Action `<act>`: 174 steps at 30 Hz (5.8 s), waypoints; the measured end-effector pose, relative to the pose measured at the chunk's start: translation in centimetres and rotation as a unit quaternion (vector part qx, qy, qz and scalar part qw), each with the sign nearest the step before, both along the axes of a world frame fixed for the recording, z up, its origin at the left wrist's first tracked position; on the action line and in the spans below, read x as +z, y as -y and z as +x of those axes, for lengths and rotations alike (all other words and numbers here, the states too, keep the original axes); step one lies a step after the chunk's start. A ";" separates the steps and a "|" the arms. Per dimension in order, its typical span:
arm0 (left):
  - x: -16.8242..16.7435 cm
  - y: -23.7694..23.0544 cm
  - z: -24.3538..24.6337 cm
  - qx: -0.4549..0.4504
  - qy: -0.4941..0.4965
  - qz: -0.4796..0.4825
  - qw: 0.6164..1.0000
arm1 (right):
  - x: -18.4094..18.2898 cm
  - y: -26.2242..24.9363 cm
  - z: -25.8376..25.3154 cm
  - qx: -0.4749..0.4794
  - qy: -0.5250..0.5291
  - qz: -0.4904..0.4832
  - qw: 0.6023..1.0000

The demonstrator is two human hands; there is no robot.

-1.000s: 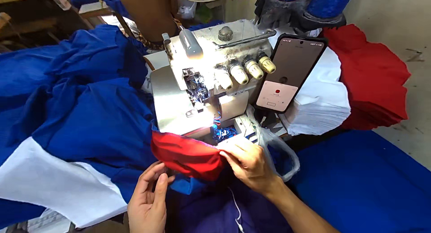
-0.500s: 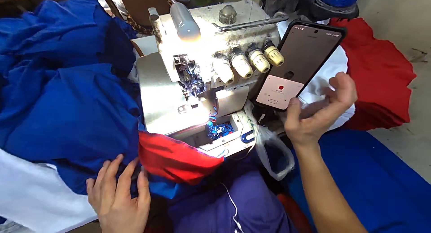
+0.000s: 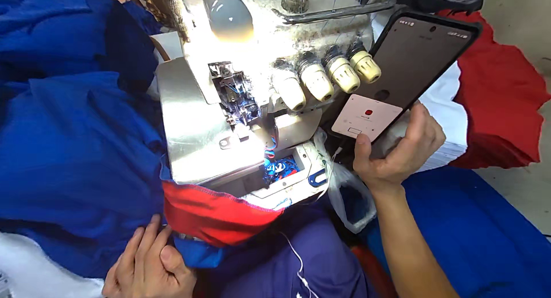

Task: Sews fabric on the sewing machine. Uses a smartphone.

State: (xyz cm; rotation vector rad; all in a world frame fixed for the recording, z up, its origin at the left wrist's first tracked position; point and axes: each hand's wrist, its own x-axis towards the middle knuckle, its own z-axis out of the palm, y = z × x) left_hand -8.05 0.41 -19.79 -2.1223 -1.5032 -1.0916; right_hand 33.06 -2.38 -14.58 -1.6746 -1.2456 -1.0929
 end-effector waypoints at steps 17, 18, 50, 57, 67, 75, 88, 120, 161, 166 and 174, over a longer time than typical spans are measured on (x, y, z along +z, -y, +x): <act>-0.1 0.0 0.1 0.000 0.013 0.000 1.000 | 0.1 0.3 0.2 0.022 0.013 -0.006 1.000; -0.1 -0.1 0.1 -0.001 0.014 0.002 1.000 | 0.0 0.3 0.2 0.024 0.011 -0.004 1.000; -0.3 0.0 0.0 -0.002 0.013 0.006 1.000 | -0.1 0.7 0.1 0.055 -0.008 -0.006 0.998; -0.1 0.0 0.1 -0.002 0.010 0.005 1.000 | -0.1 0.8 0.2 0.053 -0.006 -0.011 0.999; -0.2 -0.1 0.1 -0.002 0.018 0.008 1.000 | -0.1 0.8 0.2 0.056 -0.004 -0.014 0.998; -0.2 0.0 0.1 0.000 0.019 0.008 1.000 | -0.1 0.8 0.2 0.054 -0.005 -0.012 0.998; -0.4 -0.1 0.0 -0.003 0.016 0.009 1.000 | -0.1 0.9 0.2 0.049 -0.007 -0.014 0.999; -0.4 -0.1 0.2 0.002 0.022 0.015 1.000 | -0.4 0.7 0.2 0.041 -0.002 -0.011 0.999; -0.3 -0.2 0.3 0.002 0.023 0.022 1.000 | -0.2 1.0 0.0 0.038 0.005 -0.031 0.999; -0.5 -0.2 0.1 -0.002 0.018 0.019 1.000 | 1.2 1.3 -0.3 0.044 -0.050 -0.045 0.997; -0.2 -0.1 0.2 0.001 -0.003 0.006 1.000 | 8.1 1.2 0.4 0.061 -0.105 -0.140 0.983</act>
